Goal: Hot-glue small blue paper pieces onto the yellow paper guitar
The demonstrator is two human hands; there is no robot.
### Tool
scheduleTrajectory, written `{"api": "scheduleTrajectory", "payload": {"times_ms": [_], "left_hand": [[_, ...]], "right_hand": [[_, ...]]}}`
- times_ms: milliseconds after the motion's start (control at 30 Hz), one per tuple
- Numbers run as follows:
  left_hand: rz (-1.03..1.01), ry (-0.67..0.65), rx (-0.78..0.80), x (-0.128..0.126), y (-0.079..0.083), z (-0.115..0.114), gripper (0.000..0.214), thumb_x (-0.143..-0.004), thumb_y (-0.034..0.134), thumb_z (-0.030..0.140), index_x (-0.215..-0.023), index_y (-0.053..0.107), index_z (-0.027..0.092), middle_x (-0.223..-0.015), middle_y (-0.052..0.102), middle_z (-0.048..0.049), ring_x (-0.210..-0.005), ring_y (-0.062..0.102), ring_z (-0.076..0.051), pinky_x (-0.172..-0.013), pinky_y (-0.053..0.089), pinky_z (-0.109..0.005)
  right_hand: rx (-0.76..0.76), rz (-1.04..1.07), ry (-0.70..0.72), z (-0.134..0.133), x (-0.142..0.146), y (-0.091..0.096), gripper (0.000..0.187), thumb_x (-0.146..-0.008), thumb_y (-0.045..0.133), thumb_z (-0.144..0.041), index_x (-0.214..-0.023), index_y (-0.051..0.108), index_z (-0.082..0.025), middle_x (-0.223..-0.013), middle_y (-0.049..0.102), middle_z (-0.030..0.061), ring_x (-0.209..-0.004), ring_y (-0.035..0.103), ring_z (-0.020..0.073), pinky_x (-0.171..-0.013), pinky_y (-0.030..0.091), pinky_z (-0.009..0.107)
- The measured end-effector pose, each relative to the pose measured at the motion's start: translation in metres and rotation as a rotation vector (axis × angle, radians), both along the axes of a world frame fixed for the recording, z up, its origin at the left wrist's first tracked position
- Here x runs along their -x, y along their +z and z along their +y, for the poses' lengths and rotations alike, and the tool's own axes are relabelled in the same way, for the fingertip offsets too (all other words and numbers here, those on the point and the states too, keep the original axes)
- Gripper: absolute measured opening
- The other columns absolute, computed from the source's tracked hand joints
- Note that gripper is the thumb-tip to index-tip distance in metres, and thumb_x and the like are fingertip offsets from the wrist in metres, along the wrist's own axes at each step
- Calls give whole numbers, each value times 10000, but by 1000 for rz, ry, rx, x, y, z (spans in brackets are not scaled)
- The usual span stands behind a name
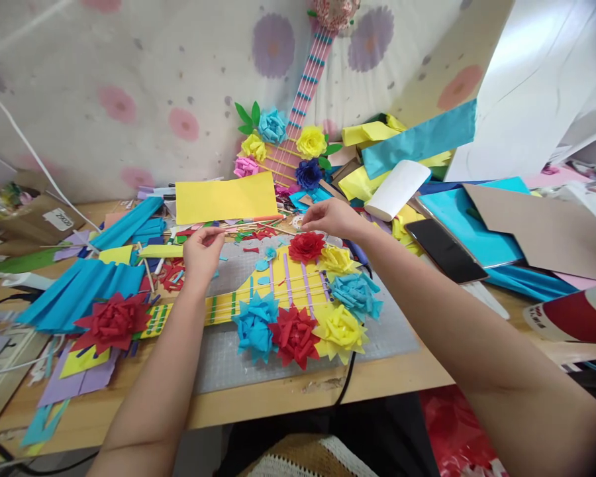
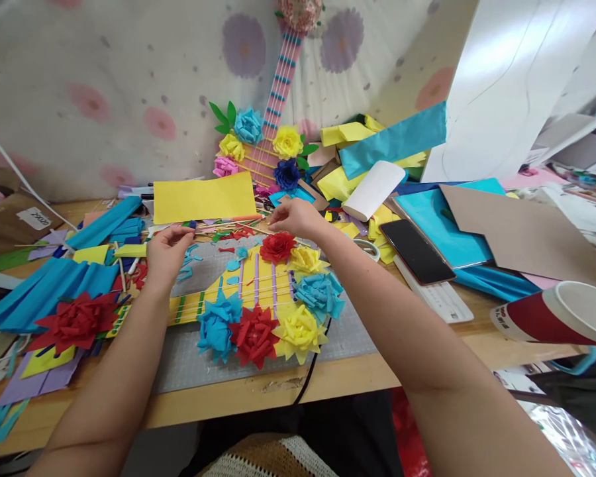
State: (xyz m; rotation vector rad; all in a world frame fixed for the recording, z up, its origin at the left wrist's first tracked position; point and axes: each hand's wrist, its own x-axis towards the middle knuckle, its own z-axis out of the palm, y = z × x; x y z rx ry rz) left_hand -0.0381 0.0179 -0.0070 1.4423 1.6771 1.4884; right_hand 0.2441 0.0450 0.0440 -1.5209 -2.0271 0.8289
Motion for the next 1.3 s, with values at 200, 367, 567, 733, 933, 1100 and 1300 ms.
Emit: {"api": "scheduleTrajectory", "payload": {"times_ms": [200,367,567,733,933,1100,1300], "left_hand": [[258,-327,199,-20,-1,-7,191,-686,618,315,-802,680,176,-903,719,-69,-874,650,-215,-773,498,-314],[444,-512,352,-22,-2,-10,195,-680,631,367,-749,656,186,-822,716,-56,-797,648,-226,-752,483,-336],[470,-525,354,-20,-4,-11,245,-620,689,345,-807,652,191,-910,699,-59,-882,638,-230,-767,483,-327],[490,-513,391,-26,-5,-12,219,-616,692,304,-798,644,191,-890,689,-55,-828,628,-217,-739,475,-327],[426,-522,403,-23,-7,-9,151,-623,678,313,-662,599,191,-714,670,-16,-699,606,-184,-684,458,-306],[310,-557,408,-16,-4,-8,229,-577,720,383,-626,622,181,-663,666,-12,-647,584,-166,-663,447,-299],[38,-543,460,-13,10,-11,278,-499,777,364,-615,608,175,-603,623,-3,-592,557,-138,-582,440,-269]], "right_hand": [[31,-47,-92,-13,-7,-5,121,-738,605,-225,-793,703,-180,-824,720,42,-777,645,183,-722,474,296],[-3,-57,-143,-22,-9,-10,155,-709,517,-152,-812,631,-176,-782,672,24,-683,577,134,-599,409,249],[9,-79,-119,-26,-10,-9,75,-690,540,-195,-749,585,-180,-714,617,11,-631,528,125,-562,376,247],[-21,-74,-166,-24,-10,-11,120,-698,613,-265,-776,627,-175,-652,587,3,-607,509,123,-552,365,249],[7,-26,-173,-28,-12,-9,180,-712,656,-341,-748,687,-167,-681,660,29,-625,561,140,-557,394,261],[38,-19,-213,-27,-14,-10,168,-729,651,-321,-769,709,-168,-730,705,43,-621,599,150,-600,459,279],[-29,94,-297,-26,-26,-10,181,-721,652,-303,-821,710,-164,-820,722,61,-755,645,189,-707,496,310]]}}
